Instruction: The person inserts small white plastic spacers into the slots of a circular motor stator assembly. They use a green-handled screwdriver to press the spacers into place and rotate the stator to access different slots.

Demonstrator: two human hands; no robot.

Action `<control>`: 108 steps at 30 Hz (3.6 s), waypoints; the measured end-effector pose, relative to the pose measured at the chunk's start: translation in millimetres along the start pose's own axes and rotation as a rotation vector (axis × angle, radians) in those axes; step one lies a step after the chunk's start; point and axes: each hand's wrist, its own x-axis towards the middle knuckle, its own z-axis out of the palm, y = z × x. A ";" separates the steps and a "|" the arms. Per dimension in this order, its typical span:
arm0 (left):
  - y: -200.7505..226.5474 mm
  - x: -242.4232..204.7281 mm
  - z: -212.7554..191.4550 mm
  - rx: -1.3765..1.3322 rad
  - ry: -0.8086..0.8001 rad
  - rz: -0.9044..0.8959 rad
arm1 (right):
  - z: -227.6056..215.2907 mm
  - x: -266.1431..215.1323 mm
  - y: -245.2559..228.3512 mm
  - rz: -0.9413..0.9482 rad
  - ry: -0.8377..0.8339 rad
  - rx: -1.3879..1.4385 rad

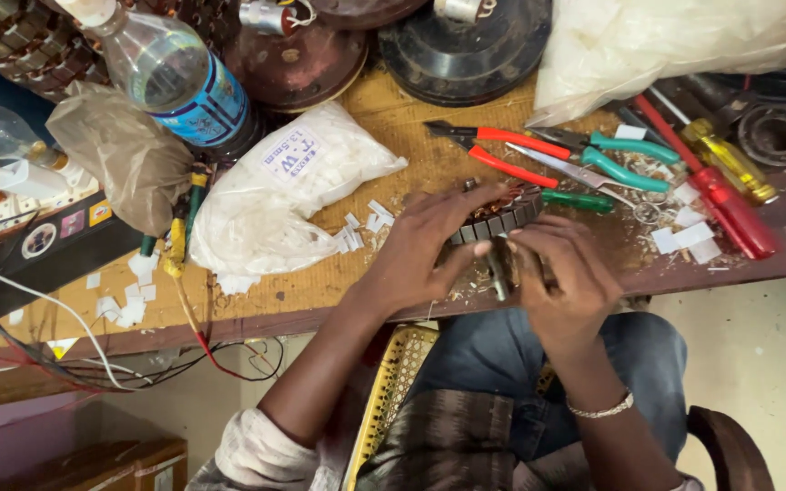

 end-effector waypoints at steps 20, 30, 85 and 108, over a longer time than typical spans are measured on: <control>25.6 15.1 1.7 0.102 -0.076 -0.199 | -17.3 25.4 32.3 -0.508 -0.226 -0.063; 27.8 23.7 3.8 0.209 -0.113 -0.176 | -20.6 17.6 41.5 -0.563 -0.231 -0.184; 5.8 26.8 -20.1 0.216 -0.316 -0.018 | -1.9 8.0 12.1 -0.450 -0.061 -0.241; -5.4 -29.2 11.4 0.125 0.274 -0.045 | 6.1 20.3 22.9 0.084 -0.270 0.143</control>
